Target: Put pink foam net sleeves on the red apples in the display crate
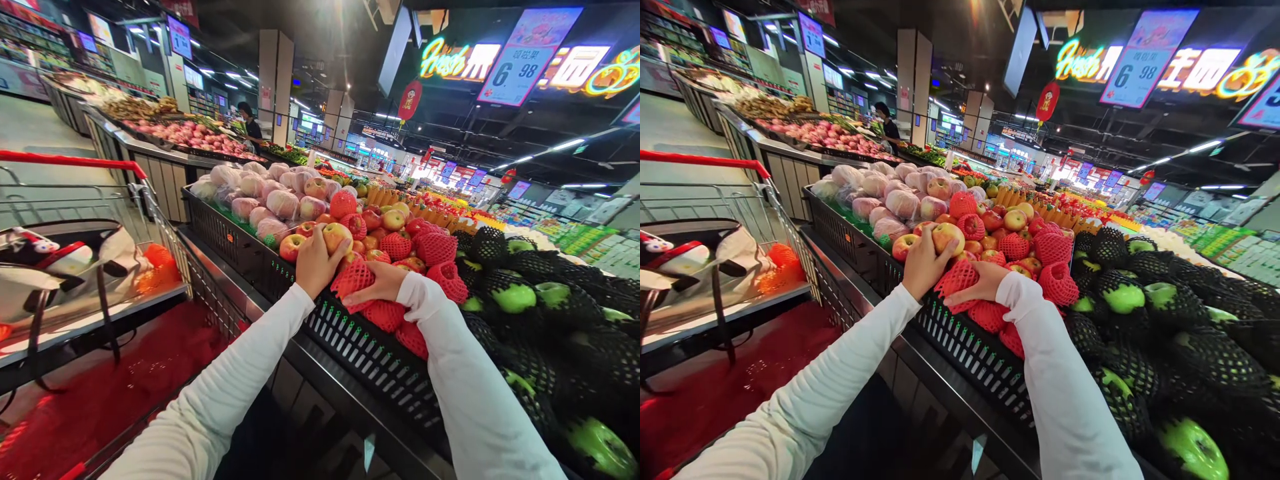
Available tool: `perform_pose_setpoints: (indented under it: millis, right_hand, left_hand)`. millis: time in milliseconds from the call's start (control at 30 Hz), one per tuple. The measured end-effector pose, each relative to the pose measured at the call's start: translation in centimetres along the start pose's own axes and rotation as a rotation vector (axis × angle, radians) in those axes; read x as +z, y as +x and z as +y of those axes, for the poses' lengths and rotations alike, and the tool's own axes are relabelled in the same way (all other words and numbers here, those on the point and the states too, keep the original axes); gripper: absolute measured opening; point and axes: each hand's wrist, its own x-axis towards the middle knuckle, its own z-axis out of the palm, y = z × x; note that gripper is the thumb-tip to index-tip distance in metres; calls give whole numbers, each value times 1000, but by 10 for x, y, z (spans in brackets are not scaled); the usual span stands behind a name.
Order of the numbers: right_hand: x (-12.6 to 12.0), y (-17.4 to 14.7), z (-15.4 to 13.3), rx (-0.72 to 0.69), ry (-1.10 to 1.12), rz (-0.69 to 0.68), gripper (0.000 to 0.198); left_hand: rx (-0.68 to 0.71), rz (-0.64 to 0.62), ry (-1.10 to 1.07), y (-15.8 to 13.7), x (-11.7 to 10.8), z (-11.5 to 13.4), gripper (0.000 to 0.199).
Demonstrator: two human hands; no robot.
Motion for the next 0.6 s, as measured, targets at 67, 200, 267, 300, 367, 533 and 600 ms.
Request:
perform_pose_setpoints:
  millis: [67,200,267,300,367,533,600]
  right_hand:
    - [0,1,-1,45,-128,97,75]
    - [3,1,0,25,-210,136,96]
    - [4,-1,1,7,-195,121,115]
    - [6,-2,0,2,-198,119,123]
    - [8,-3,-3,-18,-224,123,131]
    - [10,-5,-9,-67,-344,130,113]
    - [9,-4,-6,-129,-317,166,110]
  left_hand:
    - [6,-3,-4,0,1,-1,49]
    - [27,29,-73,-1,3,-5,51]
    - [39,83,-145,-2,4,-9,52]
    - [51,121,-189,-2,4,-11,54]
    - [87,205,-281,-1,3,-14,58]
    - [160,253,-434,-3,-2,-7,68]
    - [178,226,-460,-5,-2,2,68]
